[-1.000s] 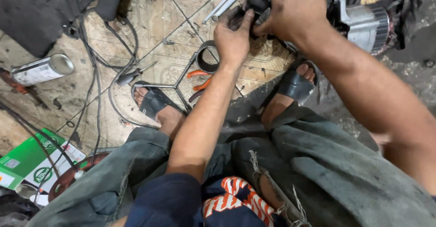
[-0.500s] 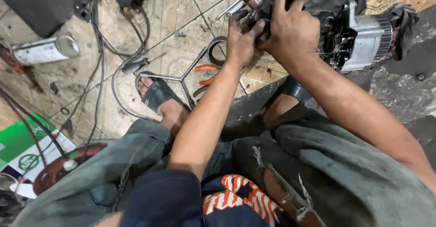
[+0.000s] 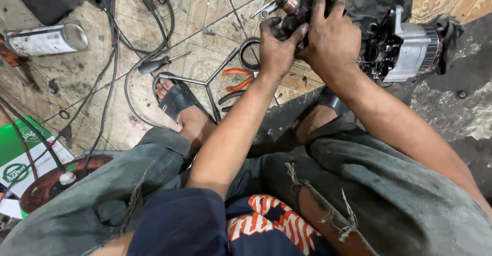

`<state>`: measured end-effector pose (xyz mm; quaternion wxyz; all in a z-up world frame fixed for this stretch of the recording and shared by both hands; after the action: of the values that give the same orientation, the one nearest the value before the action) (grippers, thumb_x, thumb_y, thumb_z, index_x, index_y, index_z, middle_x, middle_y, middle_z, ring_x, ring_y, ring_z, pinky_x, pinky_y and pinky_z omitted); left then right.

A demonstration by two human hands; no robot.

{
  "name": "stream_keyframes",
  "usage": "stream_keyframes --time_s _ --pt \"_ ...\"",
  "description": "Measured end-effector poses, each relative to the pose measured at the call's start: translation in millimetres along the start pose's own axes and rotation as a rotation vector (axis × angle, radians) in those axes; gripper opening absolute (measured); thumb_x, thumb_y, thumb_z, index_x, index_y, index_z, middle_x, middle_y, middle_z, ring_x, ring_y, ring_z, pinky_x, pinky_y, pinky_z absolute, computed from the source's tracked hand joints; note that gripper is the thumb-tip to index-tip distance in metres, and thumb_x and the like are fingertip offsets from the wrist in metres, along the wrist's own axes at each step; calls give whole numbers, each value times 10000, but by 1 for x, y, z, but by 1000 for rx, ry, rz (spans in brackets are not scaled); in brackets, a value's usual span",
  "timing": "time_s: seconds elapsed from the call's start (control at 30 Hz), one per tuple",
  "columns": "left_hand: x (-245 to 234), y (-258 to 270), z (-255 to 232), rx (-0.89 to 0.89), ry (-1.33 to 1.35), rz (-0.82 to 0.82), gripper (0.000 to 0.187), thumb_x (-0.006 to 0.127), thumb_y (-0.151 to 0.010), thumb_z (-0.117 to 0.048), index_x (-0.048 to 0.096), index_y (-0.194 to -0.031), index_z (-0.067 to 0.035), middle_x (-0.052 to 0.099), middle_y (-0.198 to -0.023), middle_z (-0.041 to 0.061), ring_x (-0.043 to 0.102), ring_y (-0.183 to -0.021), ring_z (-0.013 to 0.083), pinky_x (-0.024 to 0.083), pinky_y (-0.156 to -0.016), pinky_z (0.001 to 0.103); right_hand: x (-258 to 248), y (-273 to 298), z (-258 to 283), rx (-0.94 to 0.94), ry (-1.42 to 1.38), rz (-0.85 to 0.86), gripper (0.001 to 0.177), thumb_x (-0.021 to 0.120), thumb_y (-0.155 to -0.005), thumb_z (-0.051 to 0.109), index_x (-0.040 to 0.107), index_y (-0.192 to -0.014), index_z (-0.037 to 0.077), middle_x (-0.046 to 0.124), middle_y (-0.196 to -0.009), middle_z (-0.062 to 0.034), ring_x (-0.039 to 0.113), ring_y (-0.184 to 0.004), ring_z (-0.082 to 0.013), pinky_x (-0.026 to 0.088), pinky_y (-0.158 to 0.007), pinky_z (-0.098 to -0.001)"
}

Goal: The person sits on the floor and disassembles a motor component, removing a circular metal part and wiping it with a cloth. They then handle the main motor housing, inspecting the internal copper windings and rotating the assembly.

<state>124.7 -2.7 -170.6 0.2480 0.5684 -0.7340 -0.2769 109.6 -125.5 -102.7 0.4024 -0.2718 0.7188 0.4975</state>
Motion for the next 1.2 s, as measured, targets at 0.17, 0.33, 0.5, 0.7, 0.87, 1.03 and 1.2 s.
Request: stream_keyframes --time_s 0.17,0.33,0.5,0.7,0.87,1.03,1.2 --pt "-11 6 -5 50 -215 -153 642 793 -720 -480 520 -1215 -175 758 -984 54 757 -861 221 624 -755 359 3 -1 -1 -9 9 -39 1229 794 -746 805 300 -1587 58 384 -1507 -320 702 -1000 -412 623 -624 -469" --pt "-9 10 -20 172 -187 -115 419 756 -843 -370 581 -1172 -179 783 -862 33 765 -658 180 604 -482 299 6 -1 1 -21 44 -53 1229 779 -739 821 318 -1588 61 385 -1509 -329 713 -964 -385 621 -585 -442" --pt "-12 5 -11 -75 -131 -72 870 777 -714 -446 457 -1434 -78 516 -1205 94 577 -1048 265 483 -876 371 1 0 2 -16 18 -73 1163 807 -740 747 336 -1550 57 419 -1465 -318 704 -954 -403 631 -597 -467" --pt "2 22 -15 -191 -64 82 480 739 -786 -384 725 -1145 -66 790 -1204 118 735 -1184 347 537 -1093 524 1 0 1 6 37 -28 1216 769 -746 830 313 -1575 67 402 -1492 -310 713 -961 -385 633 -600 -441" --pt "5 32 -19 -185 15 22 444 744 -818 -299 652 -1165 -38 778 -1177 141 753 -1114 328 596 -1040 437 3 -4 -3 8 58 -64 1204 786 -732 805 328 -1566 67 420 -1482 -318 731 -888 -364 606 -522 -426" --pt "0 25 -9 -96 -142 -63 393 731 -831 -395 600 -1064 -106 748 -999 68 743 -870 242 640 -824 400 -2 -1 -3 18 44 -13 1128 752 -824 758 291 -1578 57 439 -1472 -318 723 -907 -356 608 -527 -422" --pt "-5 20 -7 -119 -128 -78 807 713 -718 -520 424 -1327 -76 590 -1209 170 634 -1050 332 558 -886 441 -2 1 -1 -15 22 -103 1173 812 -736 789 349 -1530 60 455 -1427 -316 718 -899 -368 612 -540 -436"
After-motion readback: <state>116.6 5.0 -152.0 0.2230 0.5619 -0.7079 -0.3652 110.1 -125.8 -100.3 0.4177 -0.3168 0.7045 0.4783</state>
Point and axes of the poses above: each hand's wrist, its own y-axis away from the middle knuckle, its own x-axis out of the palm, z = x × y, the point moved 8 cm from there along -y, towards the middle knuckle
